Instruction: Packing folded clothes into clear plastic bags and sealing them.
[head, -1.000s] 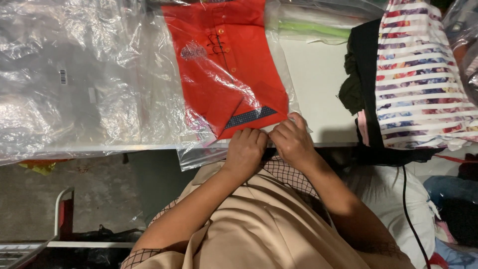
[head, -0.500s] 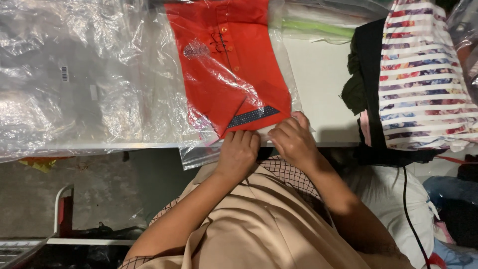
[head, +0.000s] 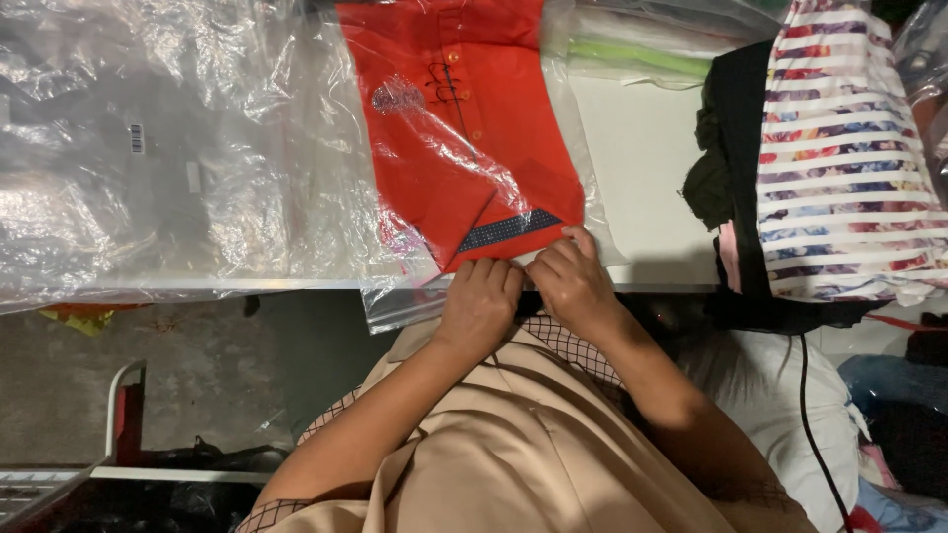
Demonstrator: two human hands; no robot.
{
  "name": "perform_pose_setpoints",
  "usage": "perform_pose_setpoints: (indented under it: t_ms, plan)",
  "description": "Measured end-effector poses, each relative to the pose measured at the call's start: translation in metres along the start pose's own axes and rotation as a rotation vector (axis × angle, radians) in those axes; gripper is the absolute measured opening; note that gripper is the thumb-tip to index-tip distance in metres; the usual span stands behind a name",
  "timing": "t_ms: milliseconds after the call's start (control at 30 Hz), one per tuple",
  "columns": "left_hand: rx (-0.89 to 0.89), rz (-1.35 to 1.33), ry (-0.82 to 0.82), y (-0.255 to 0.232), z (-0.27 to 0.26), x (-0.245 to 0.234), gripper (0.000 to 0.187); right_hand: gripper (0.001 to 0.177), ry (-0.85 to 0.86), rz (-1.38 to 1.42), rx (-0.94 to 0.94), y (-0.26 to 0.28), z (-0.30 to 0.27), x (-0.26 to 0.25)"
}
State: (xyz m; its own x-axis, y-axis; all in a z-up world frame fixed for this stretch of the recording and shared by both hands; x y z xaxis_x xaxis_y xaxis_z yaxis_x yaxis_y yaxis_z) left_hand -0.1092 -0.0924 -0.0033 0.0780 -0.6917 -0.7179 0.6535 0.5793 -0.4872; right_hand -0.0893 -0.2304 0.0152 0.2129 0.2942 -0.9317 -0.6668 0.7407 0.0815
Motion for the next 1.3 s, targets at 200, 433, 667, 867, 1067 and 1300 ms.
perform_pose_setpoints:
  t_ms: [200,433,667,867,1067,1300]
  plan:
    - [-0.036,0.085,0.032,0.004,-0.004,-0.018,0.021,0.009,0.043,0.009,0.040,-0.003,0.001,-0.009]
    - [-0.064,0.077,0.023,0.008,-0.011,-0.024,0.023,0.008,0.036,0.021,-0.035,0.015,0.013,-0.006]
    - [-0.072,-0.020,-0.046,0.008,-0.012,-0.027,0.020,0.002,0.006,0.003,-0.054,0.019,0.013,0.002]
    - [-0.064,-0.121,-0.095,0.008,-0.009,-0.030,0.025,0.004,0.006,-0.018,-0.064,0.020,0.013,0.003]
    - [-0.072,-0.019,-0.028,0.011,-0.018,-0.024,0.027,0.008,0.026,-0.022,-0.044,0.020,0.011,0.005]
    - [-0.131,-0.014,0.019,0.011,-0.025,-0.044,0.035,0.012,0.030,0.072,0.006,0.024,0.021,-0.011]
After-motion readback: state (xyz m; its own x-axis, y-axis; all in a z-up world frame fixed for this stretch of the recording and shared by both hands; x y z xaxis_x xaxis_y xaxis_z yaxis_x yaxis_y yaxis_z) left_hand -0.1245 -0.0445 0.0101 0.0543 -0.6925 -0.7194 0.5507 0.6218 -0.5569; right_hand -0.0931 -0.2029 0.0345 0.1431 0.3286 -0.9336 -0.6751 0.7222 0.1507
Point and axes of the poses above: each hand's wrist, its own z-axis towards the middle knuckle, its own x-axis out of the palm, y = z × x, the point moved 5 cm from there along z, towards the middle knuckle, and after that the axes turned 11 degrees about -z, right-handed, at the moved point
